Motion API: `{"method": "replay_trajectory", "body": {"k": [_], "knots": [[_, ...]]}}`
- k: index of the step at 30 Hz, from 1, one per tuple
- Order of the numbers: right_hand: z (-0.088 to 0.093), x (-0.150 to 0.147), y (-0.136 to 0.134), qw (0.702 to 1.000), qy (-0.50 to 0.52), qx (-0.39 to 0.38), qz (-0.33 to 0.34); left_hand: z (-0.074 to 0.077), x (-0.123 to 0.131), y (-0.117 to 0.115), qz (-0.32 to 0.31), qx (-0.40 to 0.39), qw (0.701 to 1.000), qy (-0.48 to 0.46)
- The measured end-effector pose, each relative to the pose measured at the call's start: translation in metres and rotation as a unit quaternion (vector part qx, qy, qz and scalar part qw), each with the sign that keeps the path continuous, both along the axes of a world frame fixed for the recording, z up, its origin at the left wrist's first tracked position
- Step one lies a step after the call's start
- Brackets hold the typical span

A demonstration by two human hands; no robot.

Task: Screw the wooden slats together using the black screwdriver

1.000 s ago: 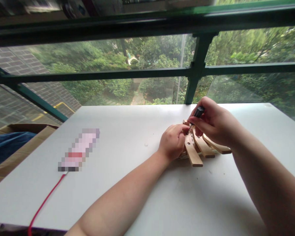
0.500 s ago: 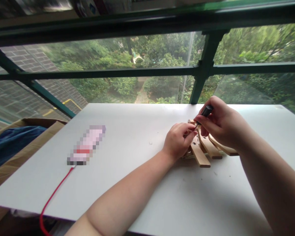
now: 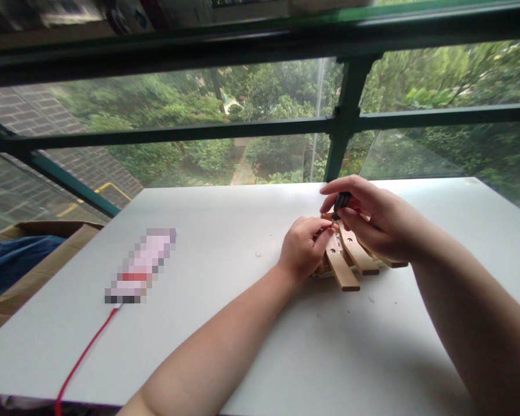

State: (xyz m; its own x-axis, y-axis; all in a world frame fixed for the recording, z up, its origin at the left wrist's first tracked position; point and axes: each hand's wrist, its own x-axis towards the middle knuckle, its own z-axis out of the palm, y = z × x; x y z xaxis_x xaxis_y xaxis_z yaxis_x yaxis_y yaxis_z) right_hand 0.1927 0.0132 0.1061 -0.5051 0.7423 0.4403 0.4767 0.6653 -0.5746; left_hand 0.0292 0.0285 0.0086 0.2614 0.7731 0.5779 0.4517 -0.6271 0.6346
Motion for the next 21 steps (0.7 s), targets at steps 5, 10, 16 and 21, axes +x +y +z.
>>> {"method": "replay_trajectory", "body": {"k": [5, 10, 16, 21], "knots": [[-0.0017, -0.0006, 0.0029, 1.000, -0.001, -0.012, -0.025, -0.0006, 0.0000, 0.0000, 0.001, 0.000, 1.000, 0.010], [-0.0025, -0.0051, 0.0027, 0.998, 0.015, -0.025, -0.058, -0.0015, 0.0002, -0.0002, -0.006, -0.006, 1.000, 0.024], [-0.0063, -0.0077, 0.0052, 0.994, 0.046, -0.048, -0.082, -0.0012, 0.0001, 0.0001, -0.015, -0.008, 0.999, 0.039], [-0.0091, -0.0076, 0.0068, 0.993, 0.060, -0.064, -0.082, -0.0019, -0.0007, -0.0001, -0.023, -0.021, 0.999, 0.020]]}}
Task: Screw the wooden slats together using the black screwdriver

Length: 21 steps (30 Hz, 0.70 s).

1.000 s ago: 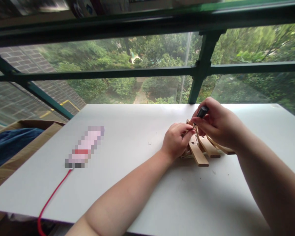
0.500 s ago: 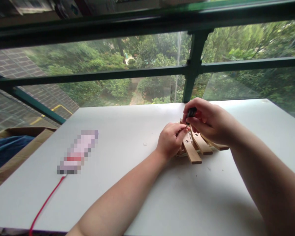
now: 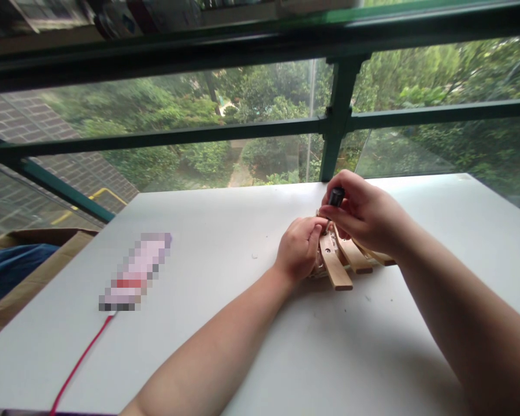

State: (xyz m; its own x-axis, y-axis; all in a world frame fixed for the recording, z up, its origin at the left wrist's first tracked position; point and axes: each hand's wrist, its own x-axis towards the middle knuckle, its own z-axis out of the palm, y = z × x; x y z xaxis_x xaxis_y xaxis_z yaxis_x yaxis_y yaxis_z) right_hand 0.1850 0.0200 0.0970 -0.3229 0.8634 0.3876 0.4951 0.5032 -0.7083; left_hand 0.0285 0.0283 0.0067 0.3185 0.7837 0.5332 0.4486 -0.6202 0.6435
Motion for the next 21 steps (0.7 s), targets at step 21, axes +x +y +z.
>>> {"method": "replay_trajectory", "body": {"k": [21], "knots": [[0.016, 0.011, -0.010, 0.994, -0.048, 0.068, 0.078, 0.003, 0.001, -0.001, 0.007, 0.011, 1.000, -0.018]]}}
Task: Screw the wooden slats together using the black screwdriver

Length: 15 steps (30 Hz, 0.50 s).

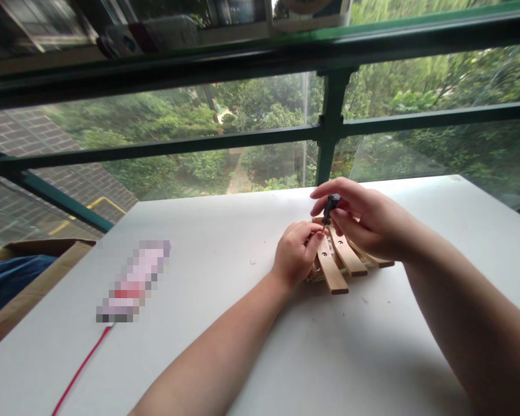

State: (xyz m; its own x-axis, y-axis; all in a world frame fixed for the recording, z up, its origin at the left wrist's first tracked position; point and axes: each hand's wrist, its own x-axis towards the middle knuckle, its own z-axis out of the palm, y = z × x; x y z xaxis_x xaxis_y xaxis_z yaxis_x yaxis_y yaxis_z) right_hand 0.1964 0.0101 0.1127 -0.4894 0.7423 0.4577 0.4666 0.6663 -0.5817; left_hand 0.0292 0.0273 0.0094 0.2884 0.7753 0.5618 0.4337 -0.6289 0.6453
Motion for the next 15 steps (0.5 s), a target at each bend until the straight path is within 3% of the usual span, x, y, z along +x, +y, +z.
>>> {"method": "replay_trajectory", "body": {"k": [4, 10, 15], "knots": [[0.0002, 0.0015, 0.0027, 1.000, 0.002, -0.004, 0.000, -0.0003, 0.0006, -0.0005, 0.004, 0.005, 1.000, 0.006], [-0.0019, 0.0004, 0.0063, 0.997, -0.001, 0.002, -0.075, -0.0019, 0.0009, -0.0003, 0.002, 0.002, 1.000, 0.021], [-0.0033, -0.0020, 0.0064, 0.996, 0.009, 0.003, -0.085, -0.0018, 0.0008, -0.0001, 0.010, 0.005, 1.000, 0.028]]}}
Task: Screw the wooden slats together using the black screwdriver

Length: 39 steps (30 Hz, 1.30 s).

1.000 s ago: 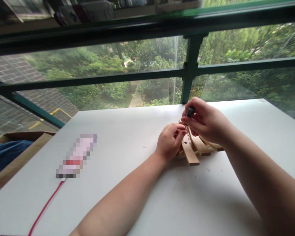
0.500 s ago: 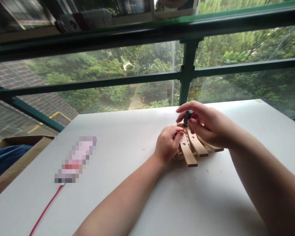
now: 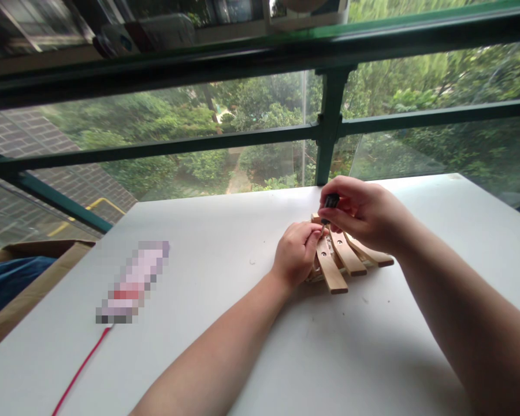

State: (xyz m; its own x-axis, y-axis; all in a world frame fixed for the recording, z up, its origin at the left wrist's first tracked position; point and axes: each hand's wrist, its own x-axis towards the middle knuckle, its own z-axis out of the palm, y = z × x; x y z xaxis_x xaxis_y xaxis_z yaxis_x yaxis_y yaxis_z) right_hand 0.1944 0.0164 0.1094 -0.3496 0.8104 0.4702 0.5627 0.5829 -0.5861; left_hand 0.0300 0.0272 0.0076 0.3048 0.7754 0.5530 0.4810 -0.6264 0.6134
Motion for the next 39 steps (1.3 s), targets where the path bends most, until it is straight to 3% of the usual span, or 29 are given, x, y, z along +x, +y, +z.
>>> {"method": "replay_trajectory", "body": {"k": [8, 15, 25, 39], "knots": [[-0.0020, -0.0043, -0.0013, 1.000, 0.007, -0.011, 0.009, -0.0023, -0.0019, 0.0000, 0.002, -0.023, 0.999, -0.030], [-0.0017, -0.0061, -0.0004, 0.999, -0.024, 0.038, 0.010, -0.0021, -0.0020, 0.0017, 0.002, -0.007, 0.998, -0.057], [0.0001, -0.0049, -0.0069, 0.995, -0.038, -0.001, 0.091, -0.0007, -0.0030, 0.0027, 0.008, -0.009, 0.999, -0.037], [-0.0092, -0.0078, 0.0013, 0.999, -0.026, -0.030, 0.018, 0.0024, -0.0035, 0.0004, -0.006, -0.008, 1.000, -0.025]]}}
